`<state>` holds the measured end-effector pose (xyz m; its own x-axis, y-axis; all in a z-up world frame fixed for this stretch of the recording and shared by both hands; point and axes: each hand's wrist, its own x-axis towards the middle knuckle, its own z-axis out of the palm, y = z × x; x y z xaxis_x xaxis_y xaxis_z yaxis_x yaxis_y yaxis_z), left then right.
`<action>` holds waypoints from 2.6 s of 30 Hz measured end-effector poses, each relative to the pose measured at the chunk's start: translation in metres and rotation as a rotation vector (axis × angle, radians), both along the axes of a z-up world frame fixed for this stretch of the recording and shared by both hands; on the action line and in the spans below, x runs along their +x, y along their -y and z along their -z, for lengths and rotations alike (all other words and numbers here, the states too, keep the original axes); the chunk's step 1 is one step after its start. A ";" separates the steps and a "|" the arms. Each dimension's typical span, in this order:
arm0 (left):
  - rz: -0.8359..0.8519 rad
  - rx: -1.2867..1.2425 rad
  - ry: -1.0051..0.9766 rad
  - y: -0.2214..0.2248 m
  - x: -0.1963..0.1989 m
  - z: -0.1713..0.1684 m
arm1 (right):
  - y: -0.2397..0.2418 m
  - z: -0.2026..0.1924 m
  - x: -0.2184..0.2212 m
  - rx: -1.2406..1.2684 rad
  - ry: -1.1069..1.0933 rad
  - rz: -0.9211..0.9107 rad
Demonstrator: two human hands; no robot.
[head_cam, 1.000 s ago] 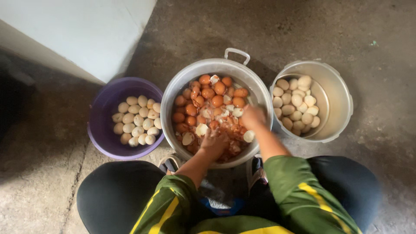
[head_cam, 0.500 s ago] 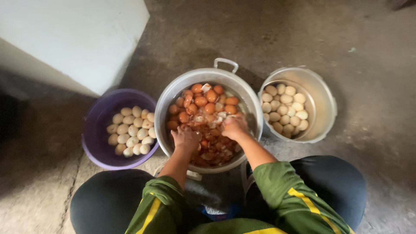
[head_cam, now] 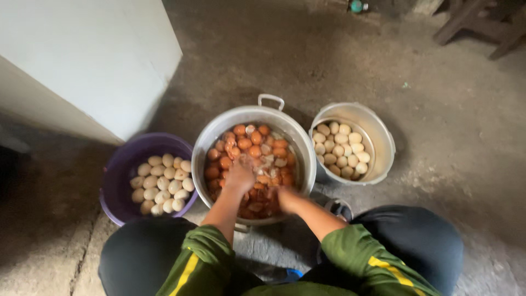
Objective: The person sits on the floor and peels boiled eggs by hand, removing shells and placing peeled eggs into a separate container. The person handles eggs one at a time, cracking and removing shells over a central pot.
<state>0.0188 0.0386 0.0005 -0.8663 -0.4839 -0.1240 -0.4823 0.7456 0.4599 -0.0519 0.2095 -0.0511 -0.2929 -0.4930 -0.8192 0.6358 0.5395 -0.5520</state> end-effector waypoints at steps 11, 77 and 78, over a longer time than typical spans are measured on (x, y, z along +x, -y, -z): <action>-0.005 0.161 0.256 -0.014 -0.011 -0.004 | 0.008 -0.039 -0.008 -0.017 -0.638 -0.808; 0.005 1.158 -0.689 0.018 -0.009 -0.123 | 0.033 -0.228 -0.048 -0.423 -1.486 -0.194; 0.006 1.168 -0.688 0.018 -0.009 -0.122 | 0.033 -0.228 -0.049 -0.456 -1.541 -0.208</action>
